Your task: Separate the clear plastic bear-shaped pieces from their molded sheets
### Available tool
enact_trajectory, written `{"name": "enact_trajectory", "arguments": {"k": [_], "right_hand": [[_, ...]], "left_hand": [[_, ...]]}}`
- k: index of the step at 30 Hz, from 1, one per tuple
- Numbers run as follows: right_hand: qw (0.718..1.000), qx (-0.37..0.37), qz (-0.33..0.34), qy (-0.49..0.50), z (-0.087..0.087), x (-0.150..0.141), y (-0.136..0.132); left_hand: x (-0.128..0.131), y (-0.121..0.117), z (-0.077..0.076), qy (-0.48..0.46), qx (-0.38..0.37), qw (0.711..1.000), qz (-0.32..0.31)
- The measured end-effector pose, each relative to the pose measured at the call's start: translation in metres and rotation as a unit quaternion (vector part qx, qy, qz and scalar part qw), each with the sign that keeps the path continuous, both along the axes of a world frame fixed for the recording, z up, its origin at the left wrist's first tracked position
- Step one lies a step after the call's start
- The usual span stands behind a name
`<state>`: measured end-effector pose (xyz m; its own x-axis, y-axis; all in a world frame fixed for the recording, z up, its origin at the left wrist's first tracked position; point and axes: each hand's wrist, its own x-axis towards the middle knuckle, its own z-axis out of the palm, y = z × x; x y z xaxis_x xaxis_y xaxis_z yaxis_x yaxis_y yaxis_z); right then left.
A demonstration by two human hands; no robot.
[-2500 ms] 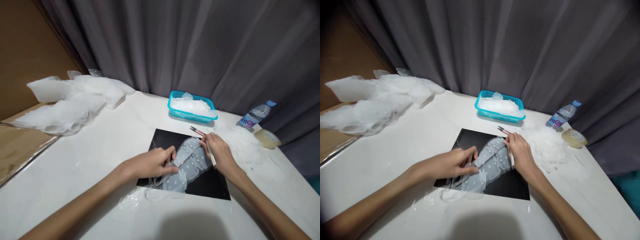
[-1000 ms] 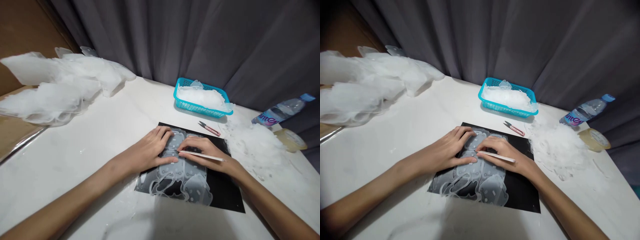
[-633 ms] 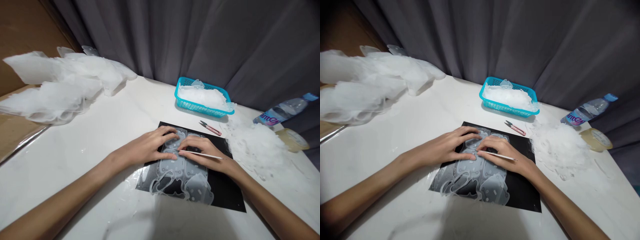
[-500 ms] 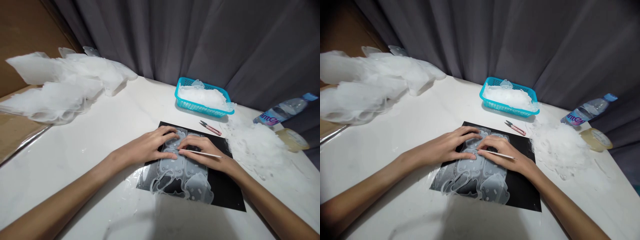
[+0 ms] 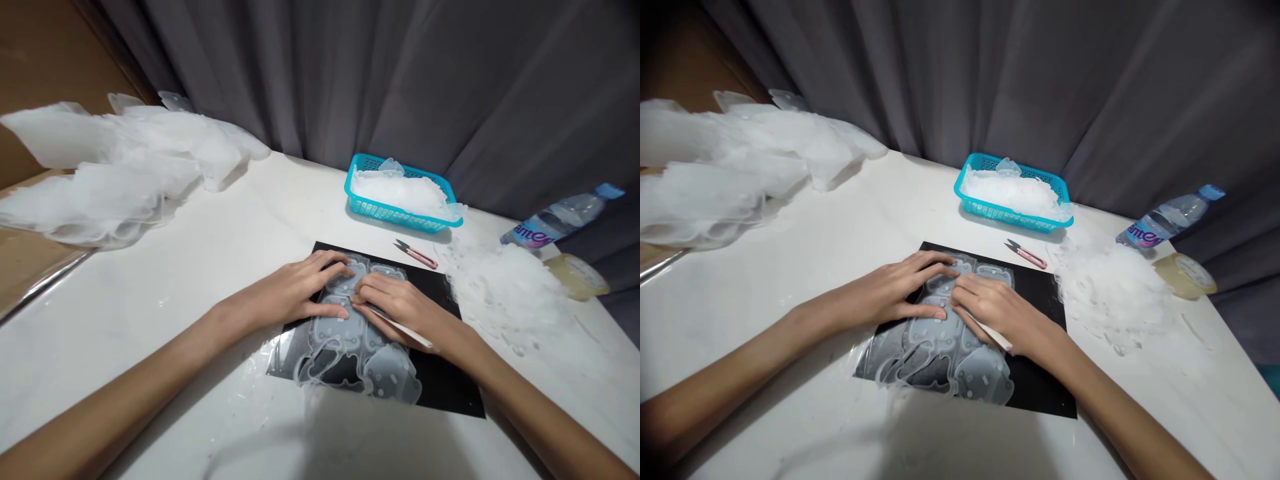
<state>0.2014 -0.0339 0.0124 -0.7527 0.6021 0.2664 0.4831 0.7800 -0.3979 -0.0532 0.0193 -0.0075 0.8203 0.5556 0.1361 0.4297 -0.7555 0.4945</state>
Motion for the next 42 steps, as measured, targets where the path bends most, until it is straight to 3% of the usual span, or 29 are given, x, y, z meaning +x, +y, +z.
{"name": "enact_trajectory", "arguments": {"k": [4,11,14,17,19,21,23,26,32,35,38,40,42], "right_hand": [[1.000,-0.001,0.008,-0.004,0.003,0.005,0.001],[0.994,0.107,-0.022,-0.009,-0.026,-0.005,0.001],[0.991,0.119,-0.054,-0.034,-0.030,-0.009,-0.002],[0.987,0.126,-0.070,-0.077,-0.029,-0.009,-0.005],[0.984,0.134,-0.066,-0.097,-0.029,-0.007,-0.006],[0.983,0.141,-0.074,-0.093,-0.029,-0.004,-0.004],[0.983,0.144,-0.087,-0.072,-0.026,-0.002,-0.002],[0.985,0.137,-0.088,-0.048,-0.017,-0.003,-0.001],[0.992,0.100,-0.072,-0.023,-0.009,-0.004,0.002],[0.981,0.094,-0.153,0.076,-0.014,0.015,0.020],[0.922,0.069,-0.323,0.204,-0.014,0.045,0.041],[0.920,0.013,-0.329,0.213,-0.006,0.057,0.047],[0.937,-0.029,-0.289,0.196,0.005,0.059,0.045]], "left_hand": [[0.000,0.000,0.001,0.014,-0.009,1.000,0.003],[0.001,0.001,0.004,-0.016,-0.044,0.999,0.001],[0.002,-0.001,0.007,-0.030,-0.053,0.998,0.015],[0.004,-0.005,0.010,-0.035,-0.014,0.997,0.072],[0.006,-0.008,0.011,-0.033,0.013,0.989,0.146],[0.008,-0.012,0.011,-0.025,0.002,0.977,0.213],[0.011,-0.016,0.012,-0.010,-0.037,0.970,0.241],[0.016,-0.020,0.013,0.000,-0.118,0.967,0.225],[0.021,-0.016,0.006,-0.104,-0.301,0.931,0.177],[0.019,-0.014,0.005,-0.091,-0.320,0.928,0.166],[0.015,-0.013,0.007,-0.075,-0.324,0.932,0.148],[0.013,-0.011,0.008,-0.072,-0.341,0.929,0.126],[0.011,-0.010,0.009,-0.063,-0.332,0.933,0.122]]}}
